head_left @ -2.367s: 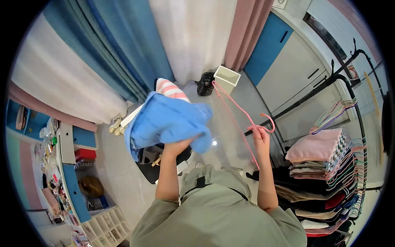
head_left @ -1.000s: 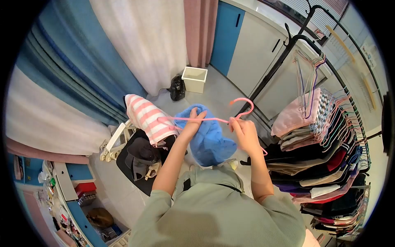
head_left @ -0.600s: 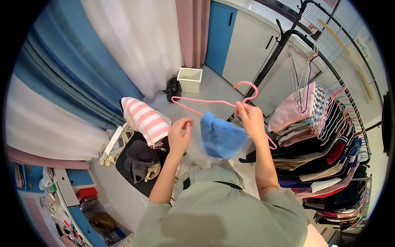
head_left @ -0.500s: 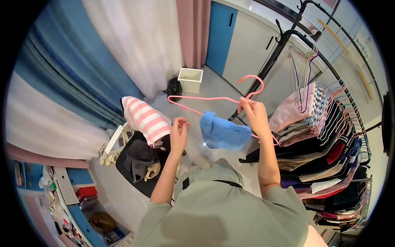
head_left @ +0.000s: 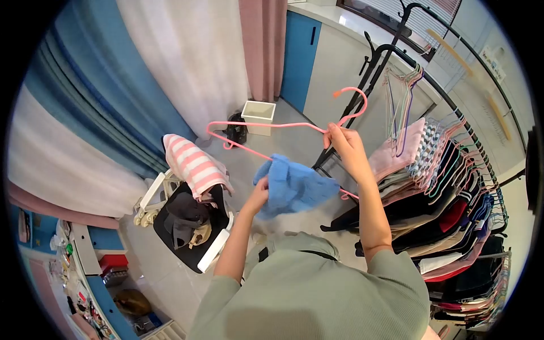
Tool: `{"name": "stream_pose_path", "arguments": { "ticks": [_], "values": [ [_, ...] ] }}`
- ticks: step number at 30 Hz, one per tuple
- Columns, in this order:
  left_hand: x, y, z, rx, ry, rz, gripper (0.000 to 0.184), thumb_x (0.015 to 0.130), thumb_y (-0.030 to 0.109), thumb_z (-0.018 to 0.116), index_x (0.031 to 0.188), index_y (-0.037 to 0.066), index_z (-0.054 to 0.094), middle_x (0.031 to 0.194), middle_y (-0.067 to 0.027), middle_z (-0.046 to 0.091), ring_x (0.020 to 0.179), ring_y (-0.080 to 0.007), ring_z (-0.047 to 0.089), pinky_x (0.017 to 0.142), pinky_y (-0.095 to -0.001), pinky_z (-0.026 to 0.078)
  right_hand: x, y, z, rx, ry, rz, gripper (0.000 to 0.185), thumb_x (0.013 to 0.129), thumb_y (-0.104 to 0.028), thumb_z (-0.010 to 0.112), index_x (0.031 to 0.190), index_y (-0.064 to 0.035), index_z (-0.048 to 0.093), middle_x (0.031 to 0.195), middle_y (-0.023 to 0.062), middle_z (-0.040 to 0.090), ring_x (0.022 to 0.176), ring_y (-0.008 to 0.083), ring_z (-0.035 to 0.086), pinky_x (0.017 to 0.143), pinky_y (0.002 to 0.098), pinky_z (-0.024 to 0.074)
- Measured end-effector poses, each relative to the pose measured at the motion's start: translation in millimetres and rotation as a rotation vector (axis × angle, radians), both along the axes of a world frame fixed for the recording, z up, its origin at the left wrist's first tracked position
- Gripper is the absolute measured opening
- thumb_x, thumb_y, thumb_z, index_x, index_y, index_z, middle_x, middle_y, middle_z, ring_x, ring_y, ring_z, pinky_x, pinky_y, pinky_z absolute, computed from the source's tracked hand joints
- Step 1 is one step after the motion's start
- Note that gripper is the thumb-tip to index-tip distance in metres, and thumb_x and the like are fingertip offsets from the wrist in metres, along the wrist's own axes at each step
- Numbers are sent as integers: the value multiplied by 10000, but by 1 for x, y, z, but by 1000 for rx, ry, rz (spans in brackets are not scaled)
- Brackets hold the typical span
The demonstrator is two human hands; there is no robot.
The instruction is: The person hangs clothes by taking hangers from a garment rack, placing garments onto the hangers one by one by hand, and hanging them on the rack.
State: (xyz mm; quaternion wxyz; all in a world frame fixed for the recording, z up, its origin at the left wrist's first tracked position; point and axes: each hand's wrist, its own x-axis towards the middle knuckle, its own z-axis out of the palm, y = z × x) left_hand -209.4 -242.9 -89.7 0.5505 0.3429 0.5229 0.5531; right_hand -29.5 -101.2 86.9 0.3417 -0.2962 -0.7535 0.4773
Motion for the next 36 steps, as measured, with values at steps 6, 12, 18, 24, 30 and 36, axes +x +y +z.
{"name": "stream_pose_path", "arguments": {
  "ticks": [6, 12, 18, 24, 30, 36],
  "values": [
    [56, 2, -6, 108, -290, -168, 801, 648, 141, 615, 1371, 59, 281, 1297, -55, 424, 1180, -189, 409, 1017, -321, 280, 32, 2, -3, -100, -56, 39, 426, 913, -324, 434, 641, -22, 562, 545, -21, 392, 525, 61, 317, 499, 246, 263],
    [105, 3, -52, -346, -681, -290, 714, 643, 85, 638, 1300, 58, 360, 1188, -96, 506, 1080, -225, 497, 933, -352, 397, 48, -3, -6, -2, -64, 105, 409, 911, -313, 434, 689, -6, 587, 549, 12, 381, 529, 82, 343, 503, 262, 285],
    [146, 10, -47, -272, -436, -373, 530, 658, 15, 659, 1160, 19, 490, 1068, -84, 568, 963, -198, 552, 860, -329, 449, 72, -4, -7, -34, -72, 80, 402, 909, -312, 438, 708, 0, 594, 522, 14, 366, 504, 91, 334, 481, 279, 282],
    [168, 24, 8, -62, -255, -105, 450, 672, 80, 680, 1092, 4, 541, 987, -55, 588, 899, -157, 556, 850, -302, 440, 97, 9, -30, 68, 16, -65, 392, 911, -316, 436, 721, -15, 600, 507, 28, 353, 493, 92, 344, 473, 284, 284],
    [180, 17, 6, -174, 40, -284, 385, 626, 96, 691, 989, -1, 606, 950, -62, 602, 898, -151, 556, 824, -274, 425, 114, 8, -34, 37, -62, -104, 398, 918, -316, 429, 721, -14, 599, 488, 15, 322, 478, 86, 331, 466, 281, 273],
    [182, 14, 21, 77, 471, 71, 263, 604, 52, 677, 858, 15, 619, 888, -77, 556, 843, -195, 552, 748, -298, 433, 133, 1, -31, -61, -40, -150, 382, 924, -298, 438, 695, -28, 583, 545, -45, 323, 519, 39, 319, 459, 224, 248]
  ]
}}
